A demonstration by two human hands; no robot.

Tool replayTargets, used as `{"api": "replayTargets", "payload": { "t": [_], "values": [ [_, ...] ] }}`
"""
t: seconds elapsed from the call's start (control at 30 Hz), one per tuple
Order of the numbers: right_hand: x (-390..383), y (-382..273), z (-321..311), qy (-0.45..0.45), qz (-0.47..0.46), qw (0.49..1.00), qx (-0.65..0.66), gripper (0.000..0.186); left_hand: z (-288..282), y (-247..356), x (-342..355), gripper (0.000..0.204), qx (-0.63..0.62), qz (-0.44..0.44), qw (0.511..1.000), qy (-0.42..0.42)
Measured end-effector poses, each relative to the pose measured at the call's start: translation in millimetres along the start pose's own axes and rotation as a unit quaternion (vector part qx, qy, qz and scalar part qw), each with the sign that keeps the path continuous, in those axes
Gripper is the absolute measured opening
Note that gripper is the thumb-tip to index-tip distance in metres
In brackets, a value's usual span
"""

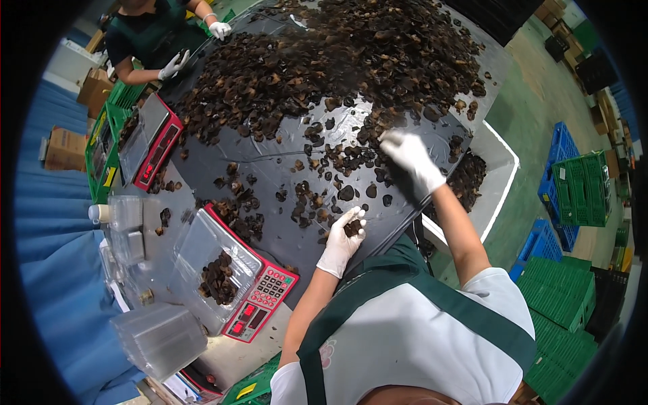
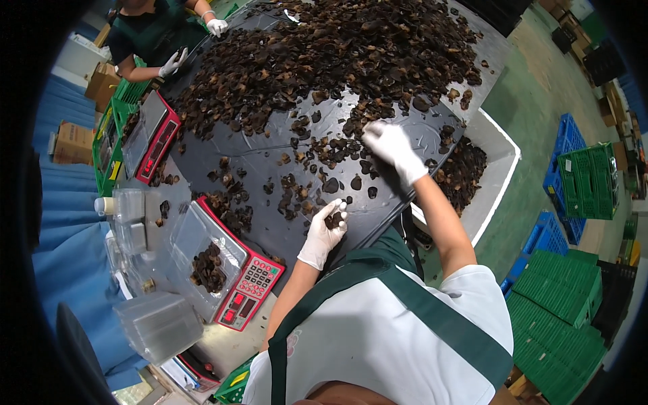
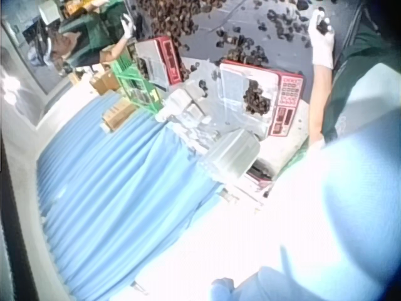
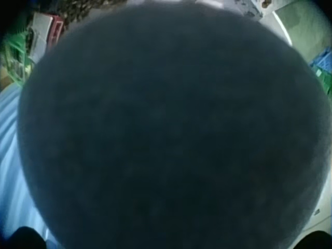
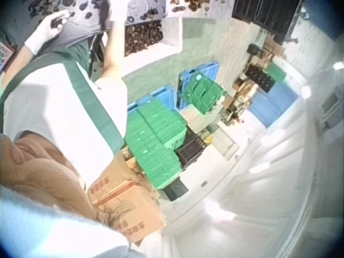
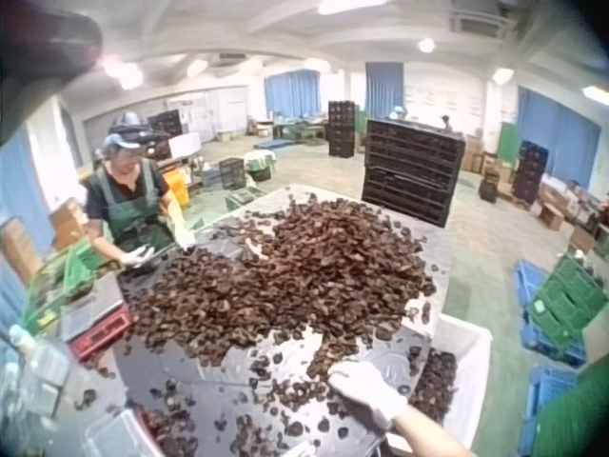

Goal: The person sorts through a pile of black fungus on a table, places small portions into a plastic container, weighs the container on a digital scale, and puts the weighed container into a green crate.

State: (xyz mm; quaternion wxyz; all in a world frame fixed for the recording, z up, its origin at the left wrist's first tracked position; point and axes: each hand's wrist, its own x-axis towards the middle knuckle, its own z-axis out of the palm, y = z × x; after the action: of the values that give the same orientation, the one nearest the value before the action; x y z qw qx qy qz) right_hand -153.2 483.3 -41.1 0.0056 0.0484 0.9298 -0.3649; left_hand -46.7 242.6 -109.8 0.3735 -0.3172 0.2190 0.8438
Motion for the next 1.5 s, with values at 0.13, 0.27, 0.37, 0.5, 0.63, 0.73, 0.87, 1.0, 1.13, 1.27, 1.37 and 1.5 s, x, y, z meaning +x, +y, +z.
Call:
{"api": "replayTargets", "payload": {
  "t": [0.13,0.27,0.37,0.5,0.63,0.73,0.87,1.0,1.13,1.27,1.37,1.5],
  "values": [
    [88,108,13,0.129,0.122,0.984,-0.03,0.056,13,2,-6,0.017,0.018,0.032,0.999,-0.007],
    [93,50,29,-0.048,0.081,0.996,0.003,0.069,7,12,-12,0.02,0.008,0.056,0.998,0.02],
    [66,12,41,-0.174,-0.013,0.984,-0.019,0.068,1,12,-15,0.021,0.018,0.073,0.997,0.029],
    [22,-3,44,-0.236,-0.06,0.964,0.103,0.046,-7,13,-24,0.022,0.003,0.085,0.996,0.033],
    [10,1,13,-0.117,-0.024,0.979,0.163,0.037,-14,18,-35,0.022,0.006,0.092,0.995,0.036],
    [20,29,12,-0.046,0.008,0.997,0.068,0.039,-18,21,-41,0.024,-0.002,0.109,0.993,0.037],
    [33,32,19,-0.04,-0.002,0.999,0.008,0.041,-9,26,-48,0.031,0.03,0.115,0.991,0.062],
    [12,-52,20,-0.259,-0.103,0.954,0.107,0.049,6,35,-56,0.045,0.125,0.104,0.986,-0.024],
    [12,-81,42,-0.283,-0.125,0.949,0.068,0.052,6,43,-45,0.039,0.146,0.119,0.981,-0.054],
    [64,-43,75,-0.033,-0.124,0.983,-0.132,0.036,-4,46,-31,0.035,0.164,0.138,0.977,-0.001],
    [80,-14,89,-0.052,-0.111,0.976,-0.18,0.027,4,48,-38,0.036,0.154,0.15,0.977,0.016],
    [68,-16,72,-0.077,0.016,0.996,0.053,0.025,5,51,-42,0.047,0.139,0.125,0.982,0.034]
  ]
}}
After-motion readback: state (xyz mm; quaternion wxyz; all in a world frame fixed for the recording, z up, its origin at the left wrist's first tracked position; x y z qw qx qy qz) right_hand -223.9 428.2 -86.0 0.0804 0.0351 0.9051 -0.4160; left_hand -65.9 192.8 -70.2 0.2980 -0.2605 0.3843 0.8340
